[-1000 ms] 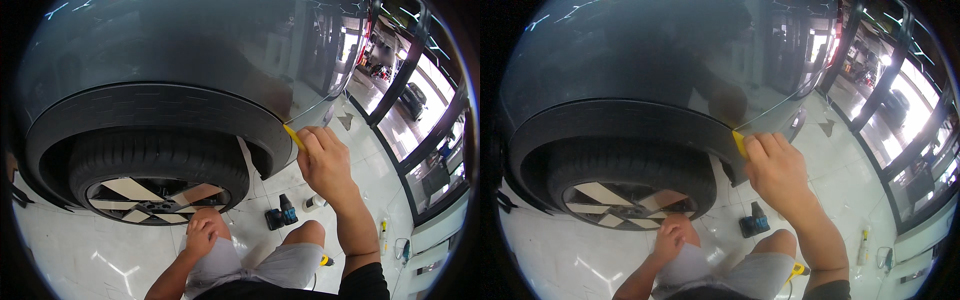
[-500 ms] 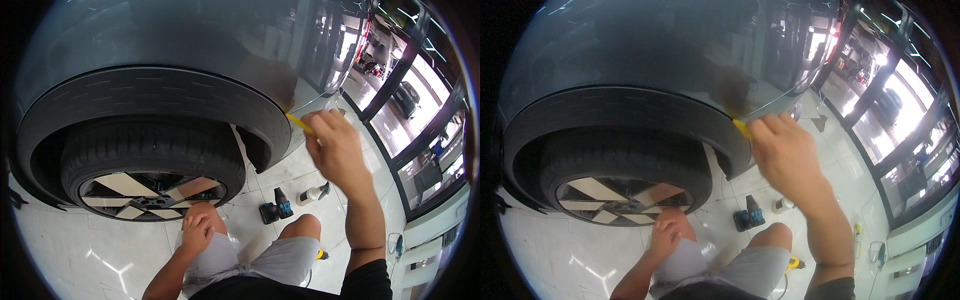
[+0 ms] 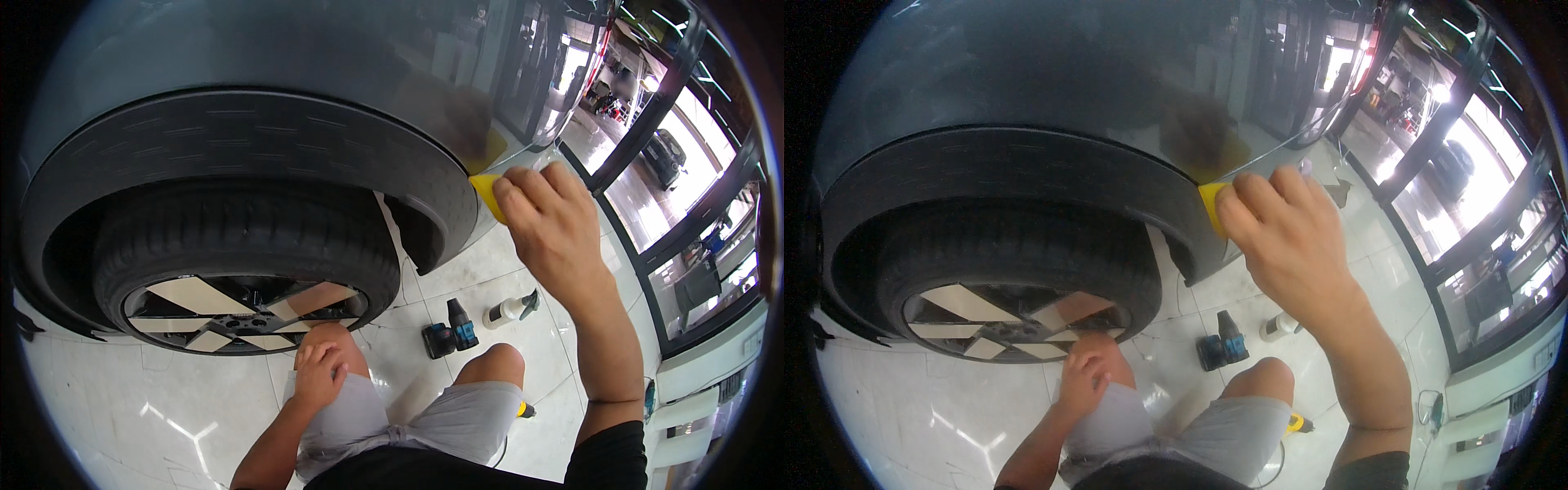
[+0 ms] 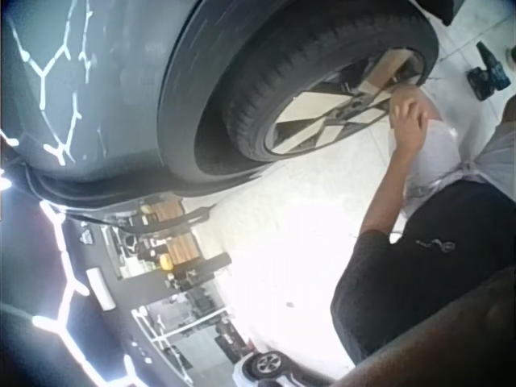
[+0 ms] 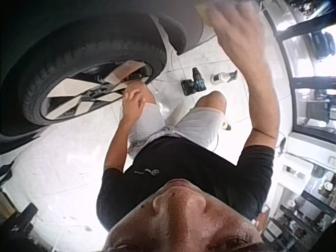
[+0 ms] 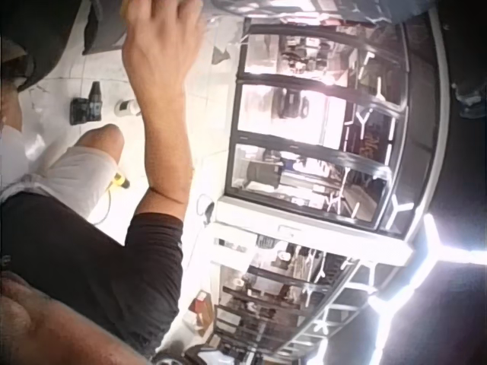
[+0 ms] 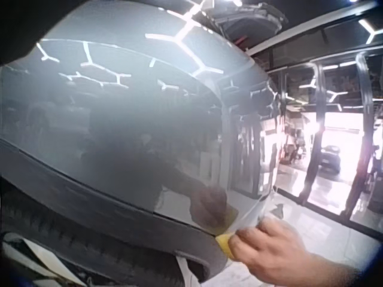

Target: The person applies a protective film to the rear quarter panel of a grey car. They use a yellow squeegee to smooth the film and a heat gun to warm the material for better adhesion. A metal blade is used to trim the film along the wheel arch and body lines. The person finishes by wiping the surface with a yellow cloth.

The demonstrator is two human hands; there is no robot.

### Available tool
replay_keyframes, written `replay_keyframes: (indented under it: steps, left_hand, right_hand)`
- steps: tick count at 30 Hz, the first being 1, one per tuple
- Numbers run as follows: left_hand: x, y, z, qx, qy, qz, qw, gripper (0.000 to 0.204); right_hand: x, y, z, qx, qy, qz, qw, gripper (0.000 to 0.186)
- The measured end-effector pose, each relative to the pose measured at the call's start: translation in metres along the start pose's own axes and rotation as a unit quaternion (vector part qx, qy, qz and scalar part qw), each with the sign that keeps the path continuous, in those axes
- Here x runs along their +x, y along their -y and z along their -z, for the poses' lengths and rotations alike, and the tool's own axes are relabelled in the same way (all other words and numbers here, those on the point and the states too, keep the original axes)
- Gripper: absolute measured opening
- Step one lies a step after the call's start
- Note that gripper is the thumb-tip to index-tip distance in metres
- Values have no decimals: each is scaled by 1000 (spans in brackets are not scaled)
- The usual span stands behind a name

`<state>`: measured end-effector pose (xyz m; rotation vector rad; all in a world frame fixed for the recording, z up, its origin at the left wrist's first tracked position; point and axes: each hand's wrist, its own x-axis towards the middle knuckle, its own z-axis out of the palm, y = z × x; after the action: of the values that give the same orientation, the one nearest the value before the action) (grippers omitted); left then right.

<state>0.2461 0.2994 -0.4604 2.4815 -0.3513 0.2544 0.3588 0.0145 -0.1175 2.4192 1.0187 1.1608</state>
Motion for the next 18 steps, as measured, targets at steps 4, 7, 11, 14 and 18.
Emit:
replay_keyframes:
  steps: [4, 7, 11, 14, 18]
  left_hand:
    - [-2, 4, -2, 8, -4, 4, 1000, 28]
    - [-3, 5, -1, -1, -8, -1, 1000, 28]
    - [-1, 3, -2, -3, -6, 6, 1000, 28]
    - [-1, 4, -2, -6, -6, 0, 1000, 28]
    - [-1, 3, -2, -9, -9, 3, 1000, 29]
  right_hand:
    - [11, -8, 16, 56, 13, -16, 998, 24]
    - [7, -6, 24, 41, 7, -20, 999, 25]
    - [4, 0, 5, 43, -4, -19, 999, 24]
    - [1, 9, 0, 42, 1, -56, 998, 25]
    - [-8, 30, -16, 36, -11, -121, 992, 25]
